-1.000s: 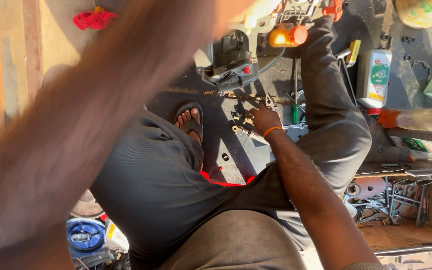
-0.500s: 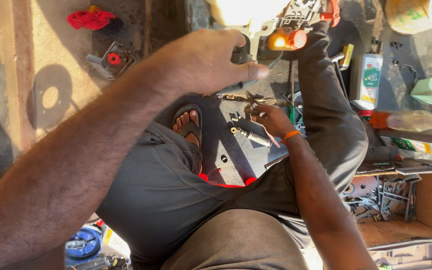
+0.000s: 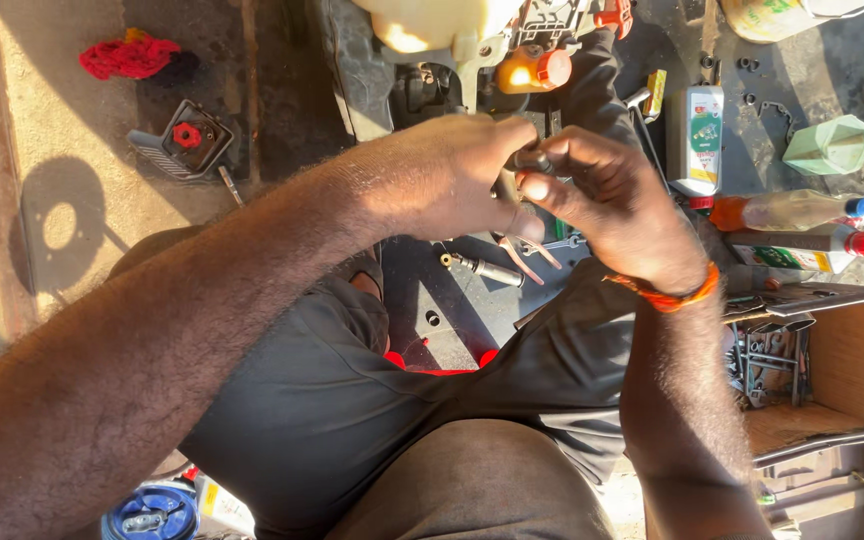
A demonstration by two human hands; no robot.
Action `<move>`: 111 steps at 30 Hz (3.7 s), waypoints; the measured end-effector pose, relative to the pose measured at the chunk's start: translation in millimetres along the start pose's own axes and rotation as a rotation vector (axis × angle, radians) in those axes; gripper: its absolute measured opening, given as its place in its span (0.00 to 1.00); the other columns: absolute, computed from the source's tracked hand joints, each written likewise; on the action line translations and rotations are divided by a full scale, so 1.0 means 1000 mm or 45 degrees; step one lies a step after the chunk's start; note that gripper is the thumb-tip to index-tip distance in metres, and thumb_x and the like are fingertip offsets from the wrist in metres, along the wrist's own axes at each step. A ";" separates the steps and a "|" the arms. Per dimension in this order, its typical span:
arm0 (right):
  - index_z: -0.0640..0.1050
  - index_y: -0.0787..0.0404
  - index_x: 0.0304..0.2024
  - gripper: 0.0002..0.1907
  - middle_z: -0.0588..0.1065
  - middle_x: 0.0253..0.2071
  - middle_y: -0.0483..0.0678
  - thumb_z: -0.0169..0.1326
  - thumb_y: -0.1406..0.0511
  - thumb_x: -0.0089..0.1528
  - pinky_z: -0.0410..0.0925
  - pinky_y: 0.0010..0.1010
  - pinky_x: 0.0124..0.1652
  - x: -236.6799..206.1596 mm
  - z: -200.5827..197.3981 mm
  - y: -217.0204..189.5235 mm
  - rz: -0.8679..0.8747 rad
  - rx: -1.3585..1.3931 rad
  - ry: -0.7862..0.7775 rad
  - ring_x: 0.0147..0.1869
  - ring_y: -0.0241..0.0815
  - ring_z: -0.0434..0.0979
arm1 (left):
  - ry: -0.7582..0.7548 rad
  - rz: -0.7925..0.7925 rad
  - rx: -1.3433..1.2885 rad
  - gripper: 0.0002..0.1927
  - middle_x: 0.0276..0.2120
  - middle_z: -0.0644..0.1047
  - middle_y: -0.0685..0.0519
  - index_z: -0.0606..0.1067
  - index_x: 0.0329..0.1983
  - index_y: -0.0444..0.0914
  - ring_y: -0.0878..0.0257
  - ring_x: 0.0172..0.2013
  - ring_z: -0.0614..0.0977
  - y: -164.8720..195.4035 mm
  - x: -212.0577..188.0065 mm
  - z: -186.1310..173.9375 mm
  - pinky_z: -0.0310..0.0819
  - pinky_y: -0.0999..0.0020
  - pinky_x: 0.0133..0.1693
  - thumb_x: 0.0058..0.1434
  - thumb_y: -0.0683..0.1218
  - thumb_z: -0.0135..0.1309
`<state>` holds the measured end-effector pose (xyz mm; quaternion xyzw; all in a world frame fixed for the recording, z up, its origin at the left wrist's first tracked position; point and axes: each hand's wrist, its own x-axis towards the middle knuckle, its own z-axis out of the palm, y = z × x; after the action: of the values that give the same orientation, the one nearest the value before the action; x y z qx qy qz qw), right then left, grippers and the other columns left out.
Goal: The person sits on the ground repairing a small engine with an attached fuel tank. They use pliers and wrenches to loosen fittings, handle a fuel hose, remove and reposition small metal parts, and work on the engine assembly by hand.
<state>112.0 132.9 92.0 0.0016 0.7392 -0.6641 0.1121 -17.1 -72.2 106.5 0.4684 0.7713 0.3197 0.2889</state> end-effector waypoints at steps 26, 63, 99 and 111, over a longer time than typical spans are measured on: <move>0.79 0.53 0.55 0.21 0.73 0.56 0.58 0.61 0.60 0.60 0.70 0.50 0.52 0.072 0.023 0.270 0.514 -1.371 0.363 0.58 0.61 0.74 | 0.345 -0.545 -1.178 0.13 0.34 0.78 0.51 0.71 0.48 0.36 0.66 0.32 0.83 0.014 -0.021 -0.035 0.83 0.69 0.35 0.64 0.48 0.47; 0.76 0.64 0.38 0.24 0.65 0.24 0.43 0.48 0.51 0.74 0.61 0.29 0.27 0.041 0.040 0.145 0.354 0.325 0.469 0.26 0.35 0.62 | 0.363 -0.371 -1.727 0.23 0.29 0.77 0.45 0.68 0.33 0.36 0.55 0.28 0.83 0.006 -0.002 -0.058 0.83 0.58 0.35 0.68 0.61 0.42; 0.74 0.65 0.41 0.10 0.75 0.31 0.47 0.54 0.63 0.71 0.69 0.28 0.34 0.001 0.060 -0.005 -0.334 1.193 0.628 0.31 0.34 0.73 | 0.415 0.099 -0.617 0.07 0.30 0.84 0.54 0.77 0.46 0.36 0.70 0.32 0.87 0.064 -0.016 -0.021 0.81 0.73 0.33 0.66 0.43 0.55; 0.77 0.73 0.46 0.07 0.80 0.46 0.60 0.58 0.74 0.66 0.75 0.34 0.48 -0.053 0.069 -0.045 -0.629 0.137 1.051 0.46 0.45 0.81 | 0.428 0.221 -0.785 0.06 0.35 0.82 0.52 0.76 0.45 0.33 0.71 0.33 0.83 0.097 -0.033 -0.021 0.80 0.75 0.34 0.68 0.41 0.58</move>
<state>168.7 67.7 138.2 0.0950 0.6647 -0.6521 -0.3519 32.2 -72.8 198.4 0.3638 0.6329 0.6331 0.2574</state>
